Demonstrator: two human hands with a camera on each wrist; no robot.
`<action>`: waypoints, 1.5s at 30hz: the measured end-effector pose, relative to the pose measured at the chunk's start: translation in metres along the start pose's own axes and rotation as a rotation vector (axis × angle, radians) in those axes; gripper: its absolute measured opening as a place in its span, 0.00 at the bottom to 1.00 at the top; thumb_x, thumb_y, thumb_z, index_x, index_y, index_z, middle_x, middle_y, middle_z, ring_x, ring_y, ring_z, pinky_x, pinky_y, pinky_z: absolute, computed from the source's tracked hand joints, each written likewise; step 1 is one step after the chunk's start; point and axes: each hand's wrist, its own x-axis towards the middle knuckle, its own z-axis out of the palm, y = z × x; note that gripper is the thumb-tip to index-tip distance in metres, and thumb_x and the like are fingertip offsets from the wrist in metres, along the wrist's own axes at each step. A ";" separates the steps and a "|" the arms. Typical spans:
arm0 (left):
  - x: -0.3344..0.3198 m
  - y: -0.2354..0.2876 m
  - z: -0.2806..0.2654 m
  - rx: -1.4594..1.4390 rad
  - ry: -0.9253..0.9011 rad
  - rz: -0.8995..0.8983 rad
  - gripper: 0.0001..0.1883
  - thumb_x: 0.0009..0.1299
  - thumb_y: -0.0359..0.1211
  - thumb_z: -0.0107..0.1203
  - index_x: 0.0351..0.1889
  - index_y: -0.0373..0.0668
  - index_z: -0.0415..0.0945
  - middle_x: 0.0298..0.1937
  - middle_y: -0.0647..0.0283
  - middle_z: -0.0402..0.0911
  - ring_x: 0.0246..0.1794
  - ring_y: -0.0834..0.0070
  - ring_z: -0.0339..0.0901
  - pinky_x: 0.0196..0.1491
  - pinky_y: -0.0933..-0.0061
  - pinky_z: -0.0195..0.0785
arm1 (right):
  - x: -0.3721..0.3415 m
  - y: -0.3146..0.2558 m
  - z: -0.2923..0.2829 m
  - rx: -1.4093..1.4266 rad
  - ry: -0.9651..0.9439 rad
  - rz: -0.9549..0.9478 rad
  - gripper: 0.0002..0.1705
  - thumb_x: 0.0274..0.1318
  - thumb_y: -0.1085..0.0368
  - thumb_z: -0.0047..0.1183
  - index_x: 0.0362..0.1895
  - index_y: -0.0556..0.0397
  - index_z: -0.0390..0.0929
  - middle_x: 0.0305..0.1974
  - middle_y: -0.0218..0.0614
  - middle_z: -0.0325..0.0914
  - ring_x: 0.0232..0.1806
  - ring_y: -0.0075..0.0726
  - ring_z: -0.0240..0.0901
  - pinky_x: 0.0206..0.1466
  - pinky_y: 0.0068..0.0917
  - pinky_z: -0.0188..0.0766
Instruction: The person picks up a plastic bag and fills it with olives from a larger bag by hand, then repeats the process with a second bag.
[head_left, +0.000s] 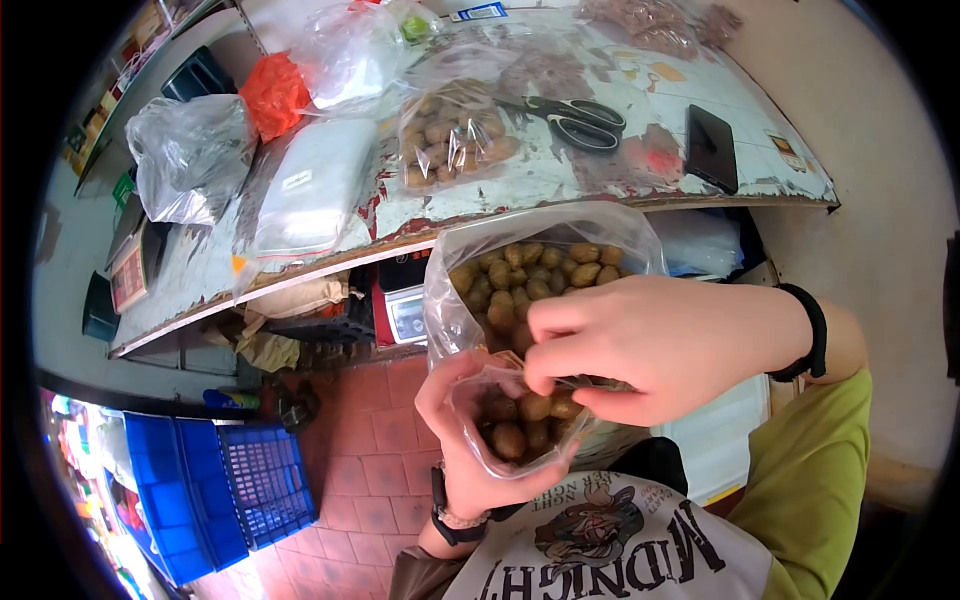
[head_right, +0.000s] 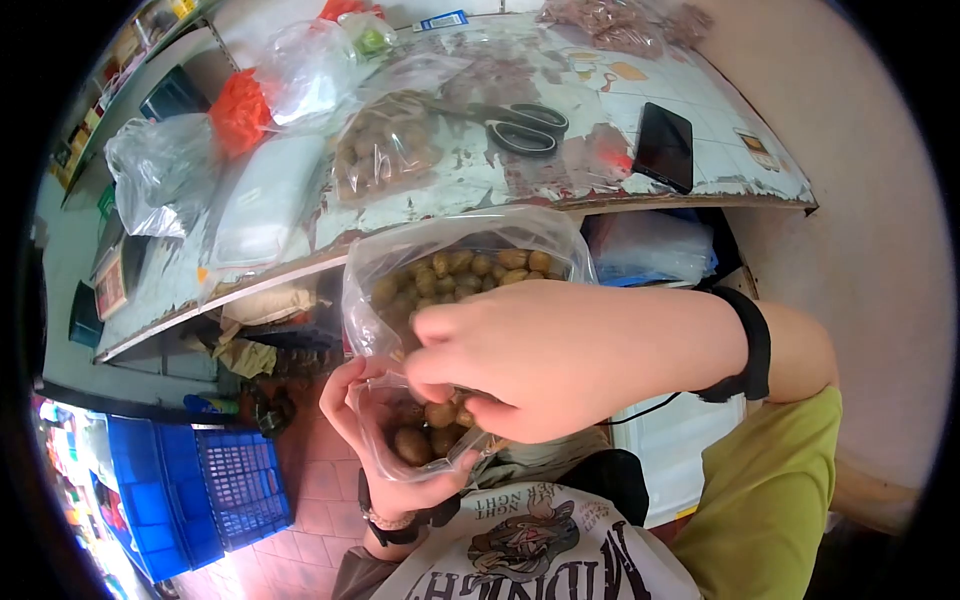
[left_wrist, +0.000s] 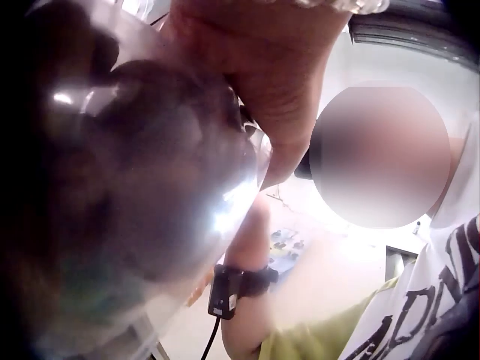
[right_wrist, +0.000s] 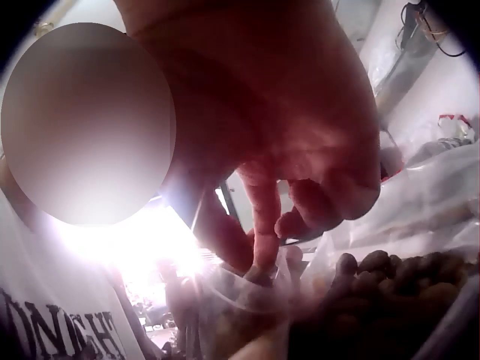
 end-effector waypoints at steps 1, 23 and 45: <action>0.001 0.000 -0.001 0.027 -0.015 0.014 0.56 0.47 0.26 0.74 0.68 0.45 0.42 0.54 0.53 0.66 0.50 0.66 0.73 0.53 0.63 0.69 | -0.003 -0.002 -0.001 -0.021 -0.063 0.062 0.10 0.55 0.69 0.52 0.43 0.52 0.72 0.39 0.39 0.71 0.36 0.51 0.75 0.36 0.41 0.70; -0.001 -0.009 -0.030 -0.182 -0.278 -0.046 0.75 0.27 0.33 0.84 0.71 0.48 0.38 0.60 0.51 0.61 0.56 0.58 0.70 0.55 0.59 0.68 | -0.007 -0.007 0.021 -0.334 0.135 -0.355 0.07 0.52 0.64 0.53 0.37 0.47 0.74 0.34 0.32 0.64 0.35 0.34 0.70 0.32 0.31 0.66; 0.003 -0.022 -0.030 -0.207 -0.255 0.149 0.60 0.34 0.43 0.82 0.64 0.46 0.52 0.59 0.54 0.55 0.52 0.67 0.61 0.56 0.63 0.62 | -0.005 0.007 0.054 -0.403 0.371 -0.337 0.12 0.49 0.63 0.55 0.40 0.44 0.73 0.34 0.28 0.63 0.32 0.27 0.69 0.31 0.26 0.65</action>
